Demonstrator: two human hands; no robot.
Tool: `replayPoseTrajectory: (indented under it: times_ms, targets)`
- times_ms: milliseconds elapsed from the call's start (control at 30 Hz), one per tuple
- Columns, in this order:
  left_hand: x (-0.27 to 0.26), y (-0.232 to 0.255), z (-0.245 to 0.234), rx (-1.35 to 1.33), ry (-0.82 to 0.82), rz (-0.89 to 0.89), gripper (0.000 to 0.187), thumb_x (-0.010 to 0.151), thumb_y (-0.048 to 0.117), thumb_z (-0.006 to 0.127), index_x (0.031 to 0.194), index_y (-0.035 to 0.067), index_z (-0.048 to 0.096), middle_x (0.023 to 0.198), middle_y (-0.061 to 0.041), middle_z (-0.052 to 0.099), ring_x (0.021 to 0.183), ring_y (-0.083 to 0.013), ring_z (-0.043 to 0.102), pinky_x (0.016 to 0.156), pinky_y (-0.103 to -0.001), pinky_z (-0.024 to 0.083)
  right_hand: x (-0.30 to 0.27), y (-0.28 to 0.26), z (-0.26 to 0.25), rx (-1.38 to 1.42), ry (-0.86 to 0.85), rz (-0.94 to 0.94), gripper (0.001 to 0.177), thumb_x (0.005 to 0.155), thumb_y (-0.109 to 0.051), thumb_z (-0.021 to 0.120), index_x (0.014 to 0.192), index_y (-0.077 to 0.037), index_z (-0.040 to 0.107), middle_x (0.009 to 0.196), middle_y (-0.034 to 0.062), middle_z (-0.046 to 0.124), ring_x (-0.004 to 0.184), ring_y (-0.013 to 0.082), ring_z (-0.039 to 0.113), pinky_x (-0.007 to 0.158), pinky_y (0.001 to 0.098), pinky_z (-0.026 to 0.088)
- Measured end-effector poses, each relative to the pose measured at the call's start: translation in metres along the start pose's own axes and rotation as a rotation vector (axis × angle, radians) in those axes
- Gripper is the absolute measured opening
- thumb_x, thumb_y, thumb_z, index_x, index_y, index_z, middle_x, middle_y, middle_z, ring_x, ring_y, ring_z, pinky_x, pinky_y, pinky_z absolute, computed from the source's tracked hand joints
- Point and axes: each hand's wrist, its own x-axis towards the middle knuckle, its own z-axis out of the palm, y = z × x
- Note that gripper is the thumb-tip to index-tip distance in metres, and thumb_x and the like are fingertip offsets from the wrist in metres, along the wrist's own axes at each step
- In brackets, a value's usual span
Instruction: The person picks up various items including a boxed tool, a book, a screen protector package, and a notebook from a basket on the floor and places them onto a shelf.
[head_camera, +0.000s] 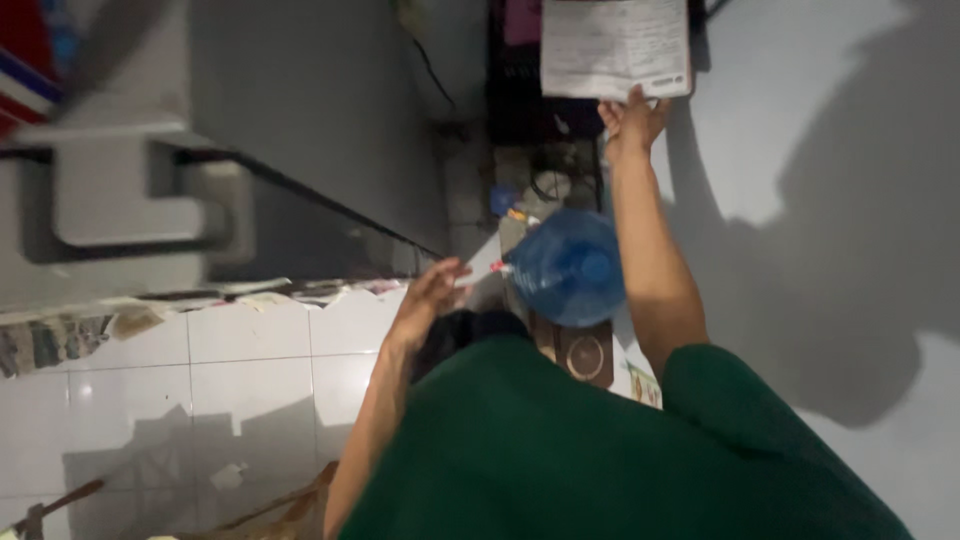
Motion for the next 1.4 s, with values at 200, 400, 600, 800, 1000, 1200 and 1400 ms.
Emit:
replayPoseTrajectory:
  times_ms: [200,400,600,800,1000,1200,1400]
  targets:
    - [-0.024,-0.004,-0.005,-0.06,0.094,-0.051,0.047,0.101,0.027,0.057,0.142,0.005,0.054,0.135,-0.016,0.067,0.111,-0.026,0.07,0.091,-0.036,0.056,0.077,0.022,0.083,0.109,-0.105,0.032,0.074,0.111,-0.01,0.06,0.163,-0.027,0.01,0.106,0.0246,0.044,0.07,0.0293,0.04,0.057,0.0454,0.049]
    - [-0.028,0.002,0.002,-0.112,0.127,-0.043,0.045,0.101,0.025,0.058,0.14,0.003,0.055,0.133,-0.017,0.067,0.112,-0.025,0.07,0.093,-0.038,0.055,0.109,0.042,0.143,0.127,-0.037,0.144,0.06,0.102,-0.006,0.046,0.157,-0.016,0.023,0.145,0.0172,0.046,0.099,0.0384,0.061,0.074,0.057,0.061]
    - [-0.028,0.003,-0.006,-0.146,0.133,-0.073,0.043,0.1,0.025,0.057,0.138,0.005,0.055,0.134,-0.017,0.068,0.111,-0.0246,0.07,0.096,-0.037,0.056,0.121,0.046,0.143,-0.09,-0.077,0.245,0.051,0.101,-0.004,0.057,0.147,-0.008,0.036,0.129,0.0187,0.056,0.093,0.0364,0.067,0.072,0.053,0.064]
    - [-0.03,-0.004,-0.009,-0.118,0.139,-0.061,0.044,0.102,0.028,0.056,0.139,0.005,0.055,0.133,-0.017,0.067,0.109,-0.0247,0.07,0.093,-0.037,0.055,0.123,0.024,0.134,-0.477,-0.137,0.271,0.04,0.1,-0.002,0.069,0.136,0.003,0.051,0.109,0.0205,0.068,0.086,0.0339,0.075,0.07,0.0482,0.067]
    - [-0.037,-0.016,-0.013,-0.149,0.099,-0.024,0.044,0.102,0.029,0.056,0.14,0.005,0.054,0.133,-0.017,0.067,0.11,-0.0253,0.071,0.093,-0.037,0.056,0.125,0.004,0.121,-0.528,-0.165,0.042,0.041,0.091,-0.009,0.07,0.104,-0.039,0.046,0.07,0.0057,0.067,0.045,0.019,0.051,0.037,0.034,0.039]
    - [-0.039,-0.026,-0.011,-0.139,0.087,-0.053,0.046,0.103,0.028,0.055,0.141,0.003,0.054,0.133,-0.017,0.068,0.11,-0.0246,0.07,0.092,-0.036,0.056,0.092,-0.015,0.076,-0.521,-0.085,0.172,0.046,0.099,-0.047,0.067,0.066,-0.018,0.051,0.047,-0.003,0.035,0.035,0.0119,0.033,0.032,0.0288,0.024]
    - [-0.018,-0.025,-0.012,-0.134,-0.045,-0.119,0.05,0.102,0.029,0.056,0.145,0.004,0.051,0.135,-0.015,0.066,0.112,-0.0269,0.069,0.093,-0.036,0.055,-0.07,-0.005,-0.093,-0.402,-0.279,0.374,0.047,0.103,-0.046,0.06,0.064,-0.024,0.047,0.046,-0.0066,0.036,0.033,0.0065,0.03,0.029,0.0241,0.019]
